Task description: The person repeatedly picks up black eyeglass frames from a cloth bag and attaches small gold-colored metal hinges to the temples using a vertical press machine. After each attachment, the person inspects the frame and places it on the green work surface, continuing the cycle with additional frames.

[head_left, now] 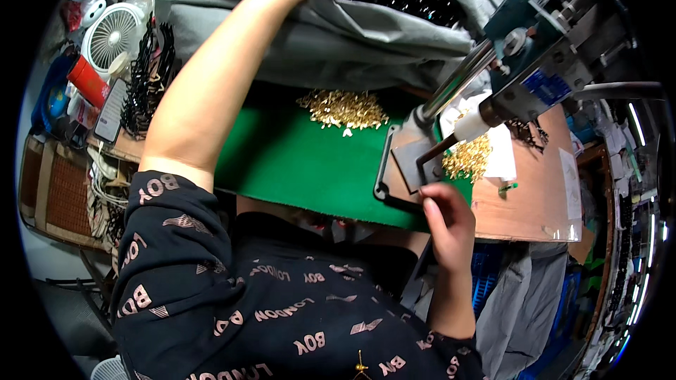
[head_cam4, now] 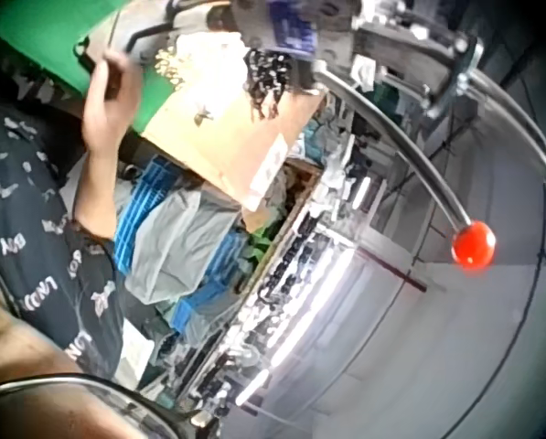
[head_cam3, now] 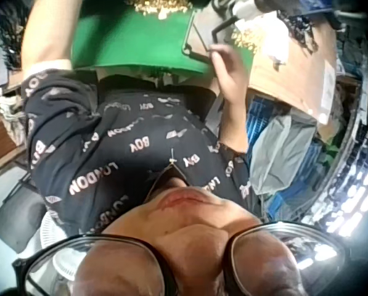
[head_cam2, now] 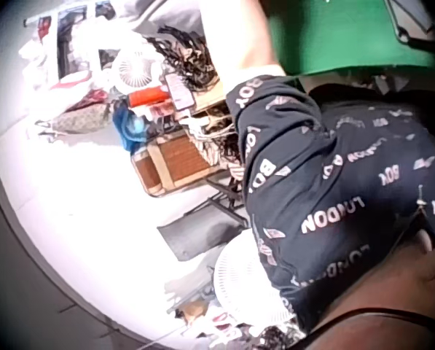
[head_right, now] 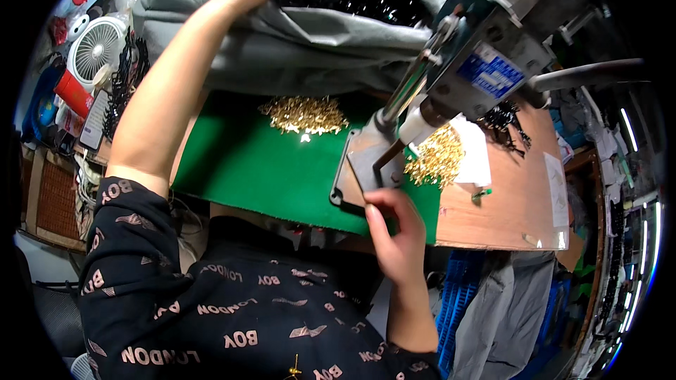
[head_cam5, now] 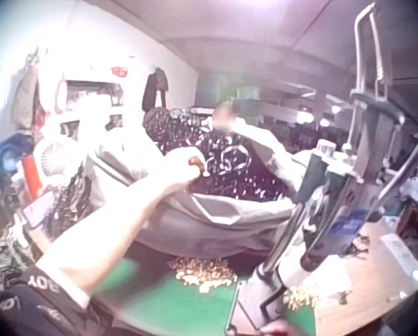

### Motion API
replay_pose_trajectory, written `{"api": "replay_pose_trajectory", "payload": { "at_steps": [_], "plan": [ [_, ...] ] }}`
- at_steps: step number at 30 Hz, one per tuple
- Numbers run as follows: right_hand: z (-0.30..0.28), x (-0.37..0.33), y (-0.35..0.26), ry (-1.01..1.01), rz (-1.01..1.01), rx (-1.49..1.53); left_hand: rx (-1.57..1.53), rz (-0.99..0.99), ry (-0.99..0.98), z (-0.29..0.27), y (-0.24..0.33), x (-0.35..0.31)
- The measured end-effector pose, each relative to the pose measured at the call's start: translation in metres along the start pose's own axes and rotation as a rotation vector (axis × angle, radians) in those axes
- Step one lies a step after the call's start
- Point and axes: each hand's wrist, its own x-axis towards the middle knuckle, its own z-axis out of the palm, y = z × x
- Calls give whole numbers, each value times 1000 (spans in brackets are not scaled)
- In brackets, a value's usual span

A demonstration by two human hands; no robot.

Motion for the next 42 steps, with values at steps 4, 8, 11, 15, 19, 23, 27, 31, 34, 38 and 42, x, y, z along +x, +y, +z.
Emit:
{"api": "replay_pose_trajectory", "payload": {
  "at_steps": [4,8,11,15,19,23,27,31,34,38,42],
  "plan": [
    [41,44,3,-206,-135,-207,-914,-109,-1,-56,13,-36],
    [65,83,43,-248,-365,-517,-655,-4,221,-84,56,-81],
    [99,105,59,-243,-429,-634,-819,-164,32,-106,49,-127],
    [128,113,70,-238,-555,-937,-860,-373,204,-98,56,-197],
    [136,110,64,-312,-580,-1052,-1158,-369,520,-94,70,-233],
    [114,117,51,-270,-431,-672,-1294,-361,551,-90,79,-249],
    [79,88,-6,-418,106,427,-1245,-408,172,-65,94,-260],
    [66,40,-11,-318,-111,700,-1372,-614,-203,-25,140,-238],
    [54,32,-10,-299,-211,466,-1377,-594,-450,-4,147,-236],
    [39,33,-7,-308,-221,419,-1515,-635,-486,1,156,-228],
    [35,32,-2,-328,-231,444,-1479,-740,-510,4,158,-224]
  ]
}}
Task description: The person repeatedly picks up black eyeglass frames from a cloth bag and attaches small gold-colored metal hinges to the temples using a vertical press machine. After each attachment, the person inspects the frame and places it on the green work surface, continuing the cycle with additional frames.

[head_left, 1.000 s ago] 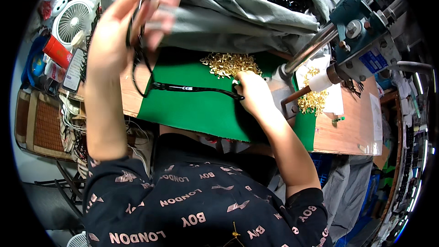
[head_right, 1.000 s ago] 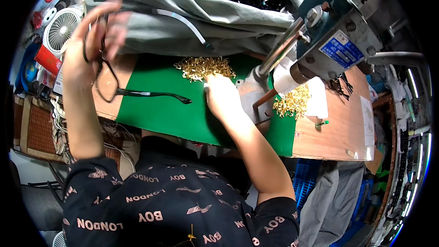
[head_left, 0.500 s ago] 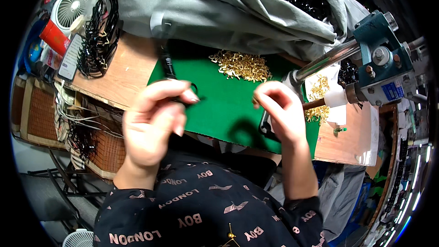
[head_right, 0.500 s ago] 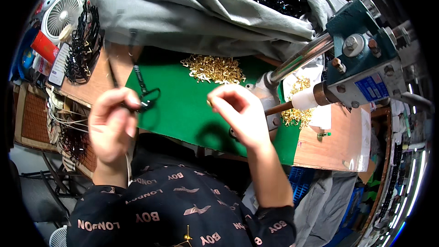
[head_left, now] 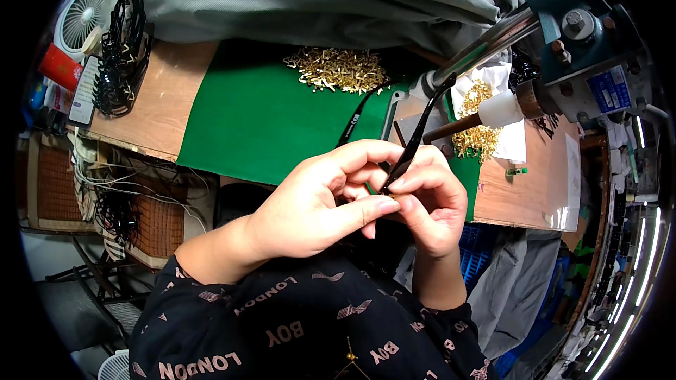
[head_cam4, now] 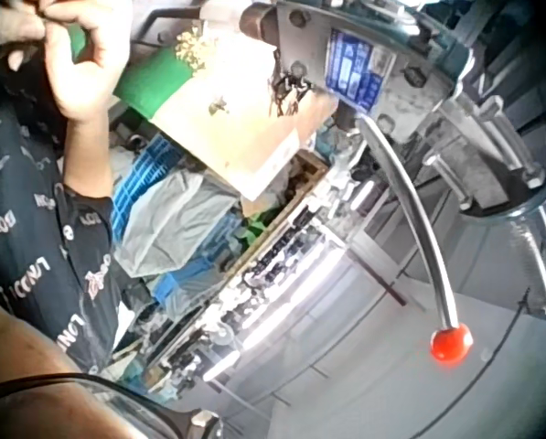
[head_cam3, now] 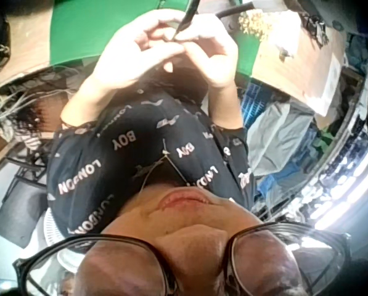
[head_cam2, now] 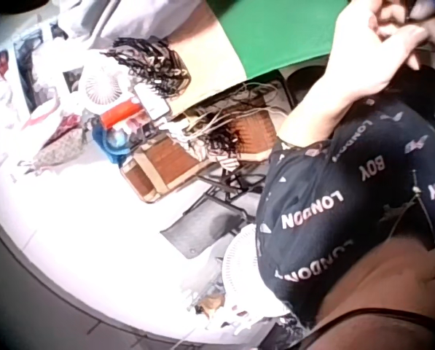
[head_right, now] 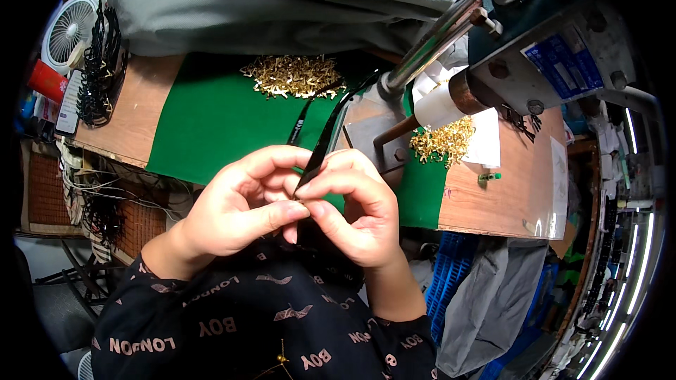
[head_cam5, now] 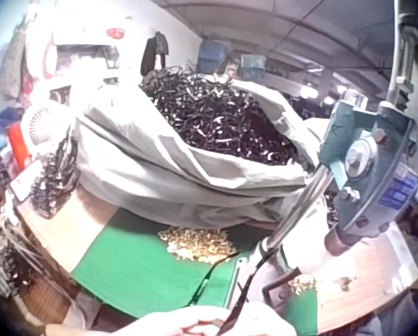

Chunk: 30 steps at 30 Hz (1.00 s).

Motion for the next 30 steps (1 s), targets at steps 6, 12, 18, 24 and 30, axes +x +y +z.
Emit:
{"api": "replay_pose_trajectory", "payload": {
  "at_steps": [6,12,18,24,30],
  "plan": [
    [-10,-14,6,73,74,129,-73,53,73,10,3,8],
    [-17,-29,2,50,70,-55,-121,12,12,23,8,20],
    [-33,-28,-12,447,172,13,-218,162,2,51,13,57],
    [-58,-10,-16,476,86,80,-213,186,-64,59,13,83],
    [-105,40,-98,719,-579,-731,-250,298,-29,62,9,110]
  ]
}}
